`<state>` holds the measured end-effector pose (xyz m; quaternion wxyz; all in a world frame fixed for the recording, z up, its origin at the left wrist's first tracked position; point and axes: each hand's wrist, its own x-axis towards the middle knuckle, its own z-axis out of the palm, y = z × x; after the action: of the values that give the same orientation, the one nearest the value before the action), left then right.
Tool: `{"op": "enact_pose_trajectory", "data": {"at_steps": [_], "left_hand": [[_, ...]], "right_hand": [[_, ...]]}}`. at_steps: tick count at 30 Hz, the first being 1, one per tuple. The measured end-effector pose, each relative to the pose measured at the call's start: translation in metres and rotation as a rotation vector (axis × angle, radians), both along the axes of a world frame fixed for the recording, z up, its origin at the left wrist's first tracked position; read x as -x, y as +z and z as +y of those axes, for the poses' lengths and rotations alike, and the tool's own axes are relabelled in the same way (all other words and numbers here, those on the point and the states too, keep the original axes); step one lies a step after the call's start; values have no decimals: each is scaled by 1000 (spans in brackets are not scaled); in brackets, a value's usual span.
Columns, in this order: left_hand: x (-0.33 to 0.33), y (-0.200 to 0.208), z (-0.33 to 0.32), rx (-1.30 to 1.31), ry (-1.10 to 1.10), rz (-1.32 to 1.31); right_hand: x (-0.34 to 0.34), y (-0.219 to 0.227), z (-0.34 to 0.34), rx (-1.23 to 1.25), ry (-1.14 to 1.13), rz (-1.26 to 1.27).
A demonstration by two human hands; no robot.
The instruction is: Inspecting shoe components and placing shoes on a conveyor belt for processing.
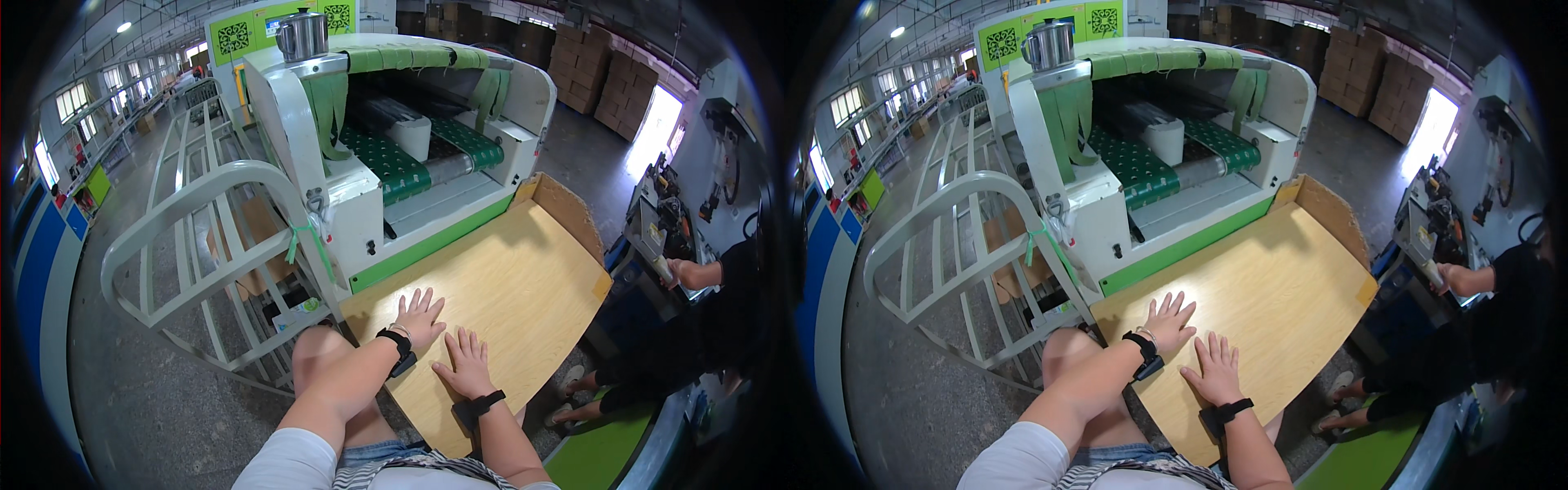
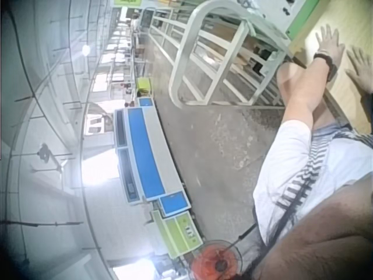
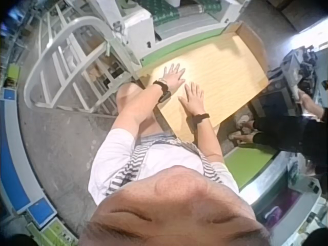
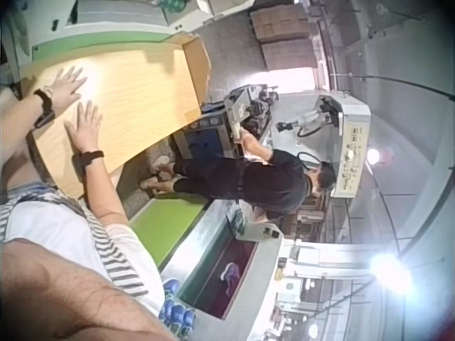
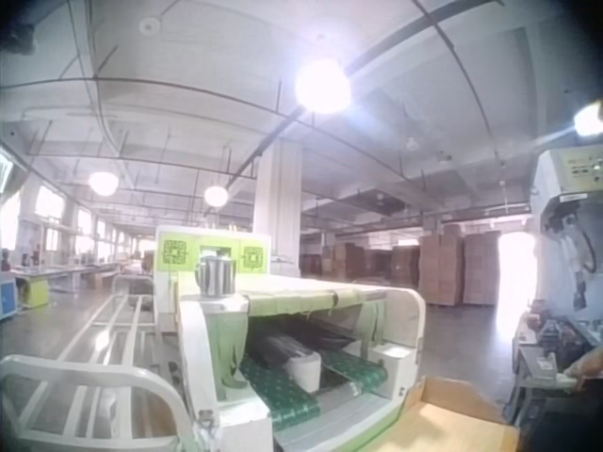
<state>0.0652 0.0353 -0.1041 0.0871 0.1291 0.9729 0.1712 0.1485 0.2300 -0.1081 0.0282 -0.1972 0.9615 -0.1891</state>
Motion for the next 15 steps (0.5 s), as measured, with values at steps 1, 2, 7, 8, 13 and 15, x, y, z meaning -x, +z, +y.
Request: {"op": "enact_pose_trajectory", "data": {"at_steps": [1, 2, 7, 8, 13, 15], "left_hand": [[0, -1, 0, 2, 1, 5], [0, 0, 0, -1, 3, -5], [-1, 5, 1, -6, 6, -29], [-1, 4, 1, -5, 6, -29], [0, 5, 2, -4, 8, -34], [0, 1, 0, 2, 4, -10]], "right_hand": [[0, -1, 0, 0, 2, 1], [0, -2, 0, -4, 1, 1], [1, -2, 0, -7, 0, -4], [1, -1, 0, -8, 1, -6], [1, -2, 1, -12, 1, -8], [2, -2, 0, -8, 5, -10]]}}
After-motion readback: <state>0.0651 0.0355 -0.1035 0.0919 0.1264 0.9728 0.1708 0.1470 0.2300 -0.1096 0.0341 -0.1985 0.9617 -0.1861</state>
